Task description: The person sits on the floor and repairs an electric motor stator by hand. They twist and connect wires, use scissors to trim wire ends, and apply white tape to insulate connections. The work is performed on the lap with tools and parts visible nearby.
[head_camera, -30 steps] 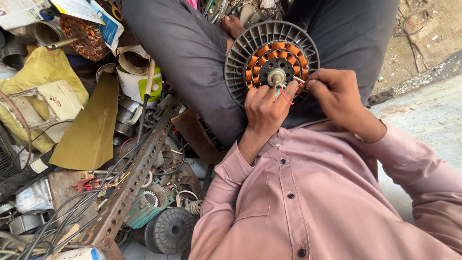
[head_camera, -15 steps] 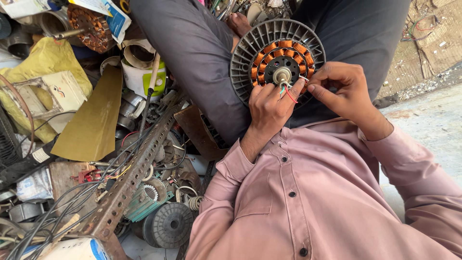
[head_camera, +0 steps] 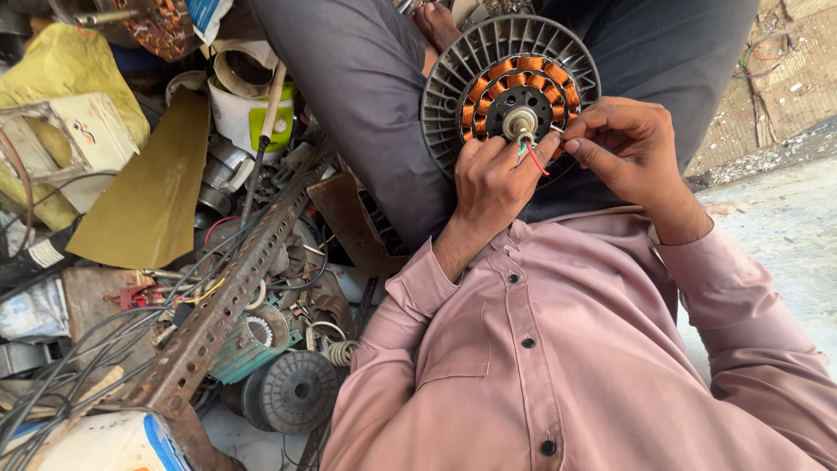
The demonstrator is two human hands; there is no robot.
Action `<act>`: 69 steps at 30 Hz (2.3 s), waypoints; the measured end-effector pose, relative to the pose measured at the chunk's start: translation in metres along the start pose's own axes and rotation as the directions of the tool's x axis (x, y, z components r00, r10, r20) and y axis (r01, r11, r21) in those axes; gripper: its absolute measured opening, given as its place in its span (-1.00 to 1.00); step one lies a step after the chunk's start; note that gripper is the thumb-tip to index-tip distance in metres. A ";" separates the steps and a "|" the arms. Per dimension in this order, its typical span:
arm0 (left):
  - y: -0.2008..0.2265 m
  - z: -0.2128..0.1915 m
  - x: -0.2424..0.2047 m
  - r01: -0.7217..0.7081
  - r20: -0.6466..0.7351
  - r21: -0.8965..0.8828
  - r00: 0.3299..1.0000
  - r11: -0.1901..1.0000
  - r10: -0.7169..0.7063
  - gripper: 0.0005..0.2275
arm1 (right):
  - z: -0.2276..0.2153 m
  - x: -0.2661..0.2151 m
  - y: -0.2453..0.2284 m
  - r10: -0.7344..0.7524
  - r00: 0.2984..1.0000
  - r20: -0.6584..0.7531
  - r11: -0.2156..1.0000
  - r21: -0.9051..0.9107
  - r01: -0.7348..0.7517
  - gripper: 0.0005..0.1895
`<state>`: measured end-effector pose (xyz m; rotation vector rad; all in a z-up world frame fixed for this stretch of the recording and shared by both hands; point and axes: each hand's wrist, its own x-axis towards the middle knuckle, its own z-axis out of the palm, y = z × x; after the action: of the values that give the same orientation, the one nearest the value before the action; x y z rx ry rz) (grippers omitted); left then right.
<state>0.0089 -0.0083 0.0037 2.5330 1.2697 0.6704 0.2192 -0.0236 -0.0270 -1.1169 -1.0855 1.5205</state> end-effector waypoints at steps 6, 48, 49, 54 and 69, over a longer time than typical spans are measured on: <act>-0.001 0.000 0.001 -0.007 -0.021 0.005 1.000 1.000 0.007 -0.76 | 0.001 0.003 -0.009 -0.094 0.994 0.057 0.974 -0.202 0.104 -0.91; 0.014 -0.009 0.005 0.015 -0.072 0.229 0.997 0.973 0.001 -0.87 | -0.012 0.016 -0.002 -0.304 0.943 0.136 0.830 -0.447 0.332 -0.87; 0.013 -0.008 0.004 0.004 -0.079 0.232 0.997 0.973 0.015 -0.86 | -0.014 0.017 0.001 -0.352 0.926 0.133 0.828 -0.416 0.375 -0.86; 0.009 -0.003 0.003 -0.044 -0.092 0.254 0.993 0.966 0.069 -0.76 | -0.018 0.023 0.013 -0.486 0.870 0.082 0.814 -0.320 0.484 -0.85; 0.008 0.002 0.006 -0.111 -0.084 0.366 0.985 0.924 0.152 -0.78 | 0.000 0.017 -0.030 -0.447 0.847 0.287 0.531 -0.677 0.509 -0.79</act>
<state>0.0180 -0.0083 0.0070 2.9379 1.3779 0.6650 0.2222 -0.0016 -0.0006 -1.1198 -1.9848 0.6530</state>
